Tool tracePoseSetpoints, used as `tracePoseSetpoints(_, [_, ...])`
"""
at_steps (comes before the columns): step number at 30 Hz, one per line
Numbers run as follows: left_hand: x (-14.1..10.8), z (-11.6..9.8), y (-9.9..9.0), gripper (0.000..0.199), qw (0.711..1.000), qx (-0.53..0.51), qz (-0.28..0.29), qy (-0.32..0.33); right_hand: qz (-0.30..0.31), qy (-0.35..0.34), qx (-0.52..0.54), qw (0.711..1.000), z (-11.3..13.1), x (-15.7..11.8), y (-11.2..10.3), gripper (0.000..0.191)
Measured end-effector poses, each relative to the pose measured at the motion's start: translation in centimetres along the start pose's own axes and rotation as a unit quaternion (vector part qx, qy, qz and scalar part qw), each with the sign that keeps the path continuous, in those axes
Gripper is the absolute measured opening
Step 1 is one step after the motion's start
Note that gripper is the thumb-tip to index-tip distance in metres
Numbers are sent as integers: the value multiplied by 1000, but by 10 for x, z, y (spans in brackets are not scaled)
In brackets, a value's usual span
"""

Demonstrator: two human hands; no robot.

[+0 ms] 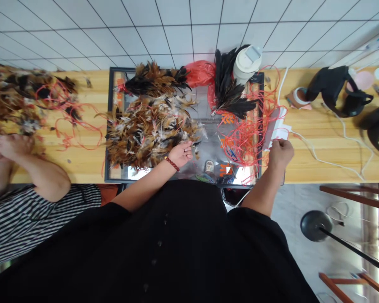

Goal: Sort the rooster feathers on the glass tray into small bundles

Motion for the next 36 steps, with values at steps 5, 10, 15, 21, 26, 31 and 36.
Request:
tracePoseSetpoints(5, [-6, 9, 17, 19, 997, 52, 56, 22, 120, 69, 344, 929, 52, -57, 12, 24])
tracePoseSetpoints(10, [-19, 17, 33, 23, 977, 148, 124, 91, 256, 85, 481, 834, 109, -107, 53, 33])
tracePoseSetpoints(15, [-25, 20, 34, 23, 964, 199, 110, 136, 317, 52, 439, 839, 130, -123, 75, 30])
tracePoseSetpoints(21, [-25, 10, 24, 27, 988, 70, 67, 120, 192, 72, 425, 882, 129, -124, 81, 11])
tracePoseSetpoints(26, [-25, -9, 13, 32, 986, -49, 93, 128, 102, 102, 464, 874, 110, -115, 82, 15])
tracePoseSetpoints(31, [-26, -29, 2, 28, 976, -117, 78, 164, 32, 110, 468, 876, 90, -106, 77, 19])
tracePoseSetpoints(36, [-25, -32, -2, 29, 978, -105, 42, 174, 47, 129, 471, 871, 83, -122, 75, 12])
Point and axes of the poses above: each hand's wrist, its own x-axis towards the middle knuckle, its own y-axis out of the palm, z = x × y, the point moved 2 cm from there along x, towards the middle knuckle, and after that the axes turned 11 degrees about -y, right-handed, at the moved point
